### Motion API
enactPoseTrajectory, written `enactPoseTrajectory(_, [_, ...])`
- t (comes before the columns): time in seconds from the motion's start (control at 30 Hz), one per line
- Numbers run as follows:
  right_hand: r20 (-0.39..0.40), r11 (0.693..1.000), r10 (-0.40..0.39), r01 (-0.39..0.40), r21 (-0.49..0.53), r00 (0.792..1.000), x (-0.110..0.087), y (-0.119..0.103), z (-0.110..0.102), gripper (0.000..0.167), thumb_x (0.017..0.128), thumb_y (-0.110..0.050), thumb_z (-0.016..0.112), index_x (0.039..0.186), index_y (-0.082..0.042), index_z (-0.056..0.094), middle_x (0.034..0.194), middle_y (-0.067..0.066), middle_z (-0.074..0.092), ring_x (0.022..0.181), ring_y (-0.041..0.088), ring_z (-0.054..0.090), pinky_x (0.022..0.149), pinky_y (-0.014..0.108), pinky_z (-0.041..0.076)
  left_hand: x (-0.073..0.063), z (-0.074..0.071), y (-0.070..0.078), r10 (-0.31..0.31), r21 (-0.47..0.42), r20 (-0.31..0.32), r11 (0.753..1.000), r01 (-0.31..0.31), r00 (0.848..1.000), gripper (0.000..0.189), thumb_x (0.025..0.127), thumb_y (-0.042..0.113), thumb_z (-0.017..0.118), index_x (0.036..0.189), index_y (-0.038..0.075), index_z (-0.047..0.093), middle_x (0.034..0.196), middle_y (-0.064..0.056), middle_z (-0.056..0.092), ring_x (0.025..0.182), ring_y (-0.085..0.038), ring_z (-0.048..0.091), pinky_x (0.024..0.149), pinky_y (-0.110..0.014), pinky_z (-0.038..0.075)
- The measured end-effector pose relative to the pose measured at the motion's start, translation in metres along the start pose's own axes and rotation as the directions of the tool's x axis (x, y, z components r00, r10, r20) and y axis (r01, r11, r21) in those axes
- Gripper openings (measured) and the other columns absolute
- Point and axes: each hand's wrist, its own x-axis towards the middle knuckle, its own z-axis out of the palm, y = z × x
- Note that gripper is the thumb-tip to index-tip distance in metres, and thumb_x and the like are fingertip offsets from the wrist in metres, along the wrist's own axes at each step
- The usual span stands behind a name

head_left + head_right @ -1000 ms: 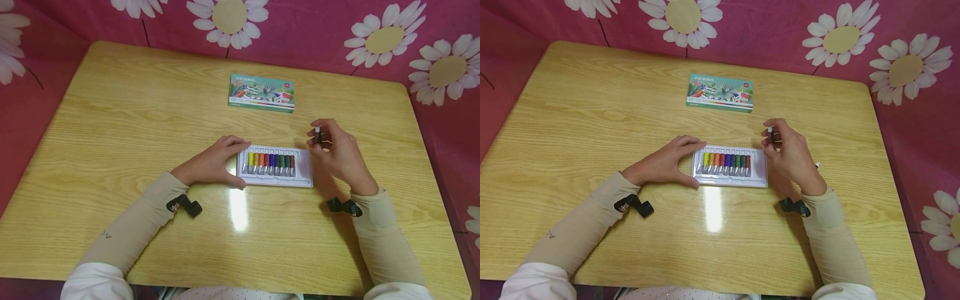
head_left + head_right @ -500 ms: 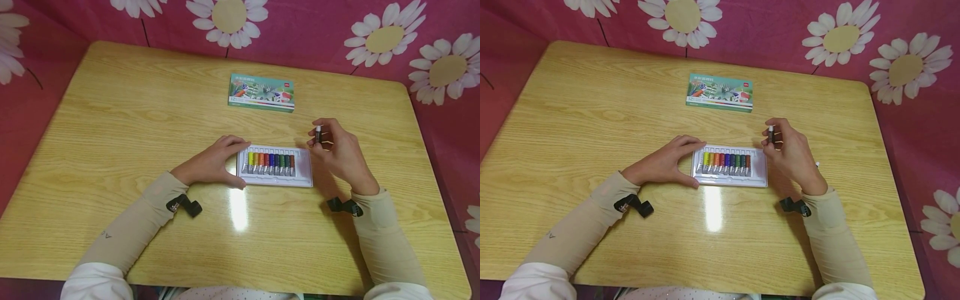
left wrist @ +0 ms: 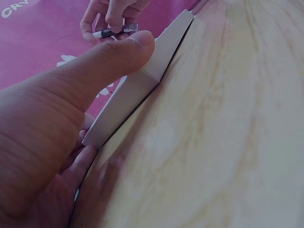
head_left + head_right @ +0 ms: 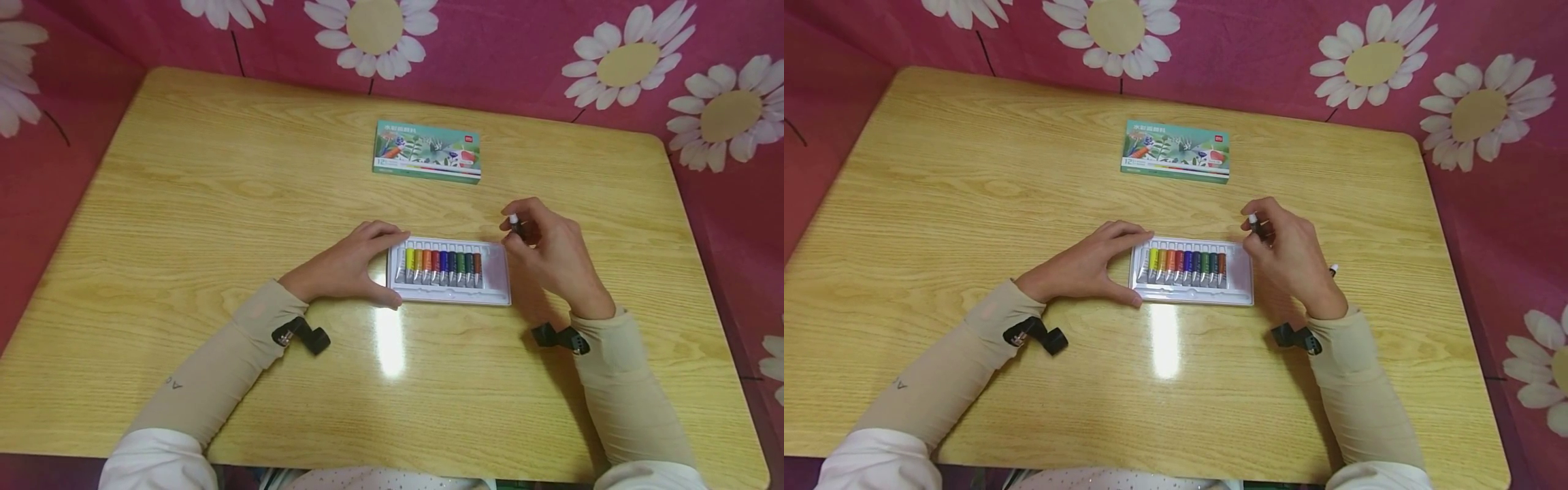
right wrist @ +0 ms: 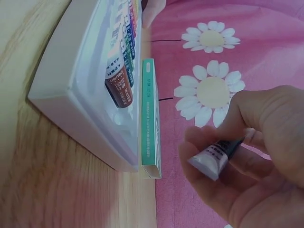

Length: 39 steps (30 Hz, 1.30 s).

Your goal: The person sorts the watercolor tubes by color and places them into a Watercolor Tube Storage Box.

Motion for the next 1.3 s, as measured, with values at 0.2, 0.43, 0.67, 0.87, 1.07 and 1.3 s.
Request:
enactPoseTrajectory(0.2, [0.018,1.0,-0.012,0.012,0.008,1.0,0.0005,-0.0005,0.0012,0.031,0.095,-0.008,0.072,0.125,-0.01,0.065,0.108,0.015,0.077,0.088,0.025,0.071,0.076,0.012,0.054,0.0005,0.0002,-0.0004,0.0,0.005,-0.002,1.0,0.0,1.0,0.111,0.073,0.06,0.087,0.163,0.024,0.033,0.166,0.0,0.033,0.155,-0.021,0.029,0.128,-0.046,0.032])
enactPoseTrajectory(0.43, [0.037,0.999,-0.038,0.037,0.011,0.999,0.0012,0.0002,0.003,0.036,0.095,-0.006,0.073,0.128,-0.005,0.058,0.112,0.018,0.077,0.096,0.033,0.075,0.087,0.054,0.062,0.0005,0.0006,-0.0005,0.006,0.006,-0.004,1.0,-0.006,1.0,0.112,0.073,0.061,0.088,0.163,0.023,0.033,0.166,0.0,0.032,0.155,-0.021,0.028,0.128,-0.046,0.032])
enactPoseTrajectory(0.67, [0.086,0.998,0.053,-0.054,0.014,0.995,0.0001,-0.0019,0.0024,0.029,0.093,-0.011,0.076,0.119,-0.004,0.063,0.112,0.016,0.071,0.098,0.031,0.072,0.085,0.053,0.063,0.0006,0.0004,-0.0002,0.0,0.005,-0.001,1.0,0.0,1.0,0.112,0.073,0.06,0.087,0.163,0.023,0.033,0.166,0.0,0.032,0.155,-0.021,0.028,0.127,-0.046,0.033])
enactPoseTrajectory(0.87, [0.089,0.997,0.077,-0.078,0.011,0.993,-0.0001,-0.0025,0.0035,0.031,0.091,-0.011,0.078,0.119,-0.005,0.066,0.105,0.016,0.071,0.096,0.03,0.071,0.083,0.052,0.063,0.0005,0.0002,0.0,-0.001,0.005,-0.002,1.0,0.001,1.0,0.112,0.072,0.06,0.088,0.163,0.023,0.034,0.166,0.0,0.032,0.155,-0.021,0.028,0.128,-0.046,0.033])
enactPoseTrajectory(1.07, [0.132,0.995,0.099,-0.098,-0.011,0.986,-0.0002,-0.0039,0.0065,0.027,0.092,-0.015,0.078,0.115,-0.008,0.065,0.107,0.015,0.075,0.095,0.03,0.073,0.086,0.052,0.063,0.0004,0.0001,-0.0003,0.006,0.003,-0.001,1.0,-0.006,1.0,0.112,0.072,0.061,0.088,0.163,0.022,0.034,0.166,0.0,0.032,0.155,-0.021,0.028,0.128,-0.046,0.032])
enactPoseTrajectory(1.3, [0.2,0.991,0.135,-0.133,-0.027,0.97,-0.0005,-0.0051,0.0075,0.033,0.094,-0.016,0.074,0.124,-0.007,0.064,0.114,0.018,0.074,0.102,0.035,0.074,0.089,0.053,0.06,0.0012,0.0002,-0.0016,0.02,0.008,-0.003,1.0,-0.02,1.0,0.111,0.073,0.06,0.087,0.163,0.022,0.034,0.166,-0.002,0.033,0.155,-0.022,0.027,0.127,-0.046,0.033])
